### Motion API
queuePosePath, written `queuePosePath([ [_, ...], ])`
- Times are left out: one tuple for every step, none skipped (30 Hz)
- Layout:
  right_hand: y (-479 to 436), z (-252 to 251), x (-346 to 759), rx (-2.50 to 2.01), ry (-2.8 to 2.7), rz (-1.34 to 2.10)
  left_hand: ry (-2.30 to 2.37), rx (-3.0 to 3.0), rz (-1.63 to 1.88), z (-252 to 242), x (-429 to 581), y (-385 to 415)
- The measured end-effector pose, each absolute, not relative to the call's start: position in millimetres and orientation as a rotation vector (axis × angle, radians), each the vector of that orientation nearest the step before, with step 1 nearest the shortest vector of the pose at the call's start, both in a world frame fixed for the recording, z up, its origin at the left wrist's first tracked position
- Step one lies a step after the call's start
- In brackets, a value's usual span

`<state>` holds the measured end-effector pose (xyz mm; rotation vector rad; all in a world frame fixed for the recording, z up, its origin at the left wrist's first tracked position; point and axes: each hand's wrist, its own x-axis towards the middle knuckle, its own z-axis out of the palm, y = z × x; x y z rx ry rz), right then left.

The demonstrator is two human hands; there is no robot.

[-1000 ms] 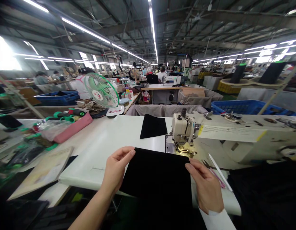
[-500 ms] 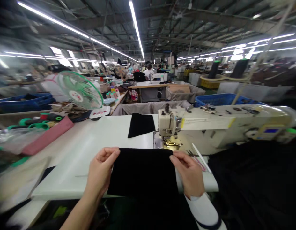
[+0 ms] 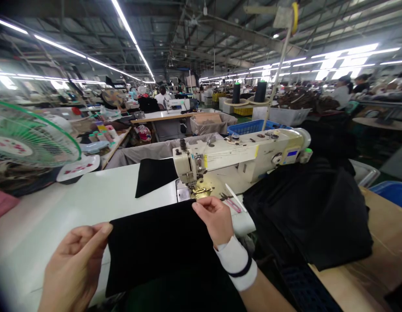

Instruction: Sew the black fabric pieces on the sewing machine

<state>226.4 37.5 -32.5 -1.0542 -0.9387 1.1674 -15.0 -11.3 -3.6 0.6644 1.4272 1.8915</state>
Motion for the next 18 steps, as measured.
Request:
queuePosePath([
  [38.6, -33.6, 226.2, -1.045, -0.949, 1.157, 1.427, 0.671, 1.892, -4.8, -15.1, -11.5],
  [39.5, -34.1, 226.3, -1.033, -0.958, 1.142, 1.428, 0.683, 1.892, -5.5, -15.9, -11.7],
  [40.2, -33.8, 226.6, -1.017, -0.971, 1.124, 1.436, 0.704, 1.889, -5.2, -17.7, -11.7],
  [40.1, -32.7, 227.2, -0.995, -0.993, 1.108, 1.453, 0.739, 1.890, -3.1, -20.6, -11.1],
  [39.2, -31.1, 228.1, -0.967, -1.030, 1.098, 1.480, 0.790, 1.883, 1.4, -24.4, -9.7],
  [37.0, -29.2, 229.2, -0.937, -1.087, 1.098, 1.517, 0.863, 1.862, 8.6, -28.8, -7.0],
  [33.4, -27.4, 230.3, -0.908, -1.166, 1.103, 1.567, 0.963, 1.822, 18.3, -33.3, -2.6],
  [28.3, -26.3, 231.1, -0.885, -1.261, 1.109, 1.622, 1.094, 1.760, 29.7, -37.2, 3.7],
  [21.9, -26.3, 231.6, -0.871, -1.363, 1.113, 1.671, 1.256, 1.662, 41.6, -39.9, 12.4],
  [14.4, -28.0, 231.6, -0.868, -1.461, 1.112, 1.709, 1.440, 1.532, 52.4, -40.6, 23.3],
  [6.1, -31.6, 231.1, -0.874, -1.549, 1.106, 1.724, 1.633, 1.380, 60.6, -38.9, 36.3],
  [-2.4, -37.3, 230.3, -0.888, -1.619, 1.095, 1.710, 1.817, 1.218, 64.6, -34.6, 51.0],
  [-10.6, -45.1, 229.2, -0.904, -1.670, 1.077, 1.667, 1.978, 1.061, 63.5, -27.8, 66.7],
  [-17.9, -54.6, 228.1, -0.919, -1.702, 1.055, 1.603, 2.098, 0.930, 57.1, -18.8, 82.6],
  [-24.1, -65.4, 227.5, -0.929, -1.722, 1.027, 1.535, 2.177, 0.817, 45.7, -8.1, 97.7],
  [-28.7, -76.8, 227.5, -0.935, -1.735, 0.994, 1.469, 2.219, 0.746, 30.3, 3.4, 111.1],
  [-31.6, -88.2, 228.4, -0.936, -1.746, 0.952, 1.430, 2.226, 0.711, 12.4, 15.0, 122.4],
  [-32.9, -99.0, 230.4, -0.937, -1.759, 0.897, 1.408, 2.224, 0.691, -6.5, 25.7, 131.0],
])
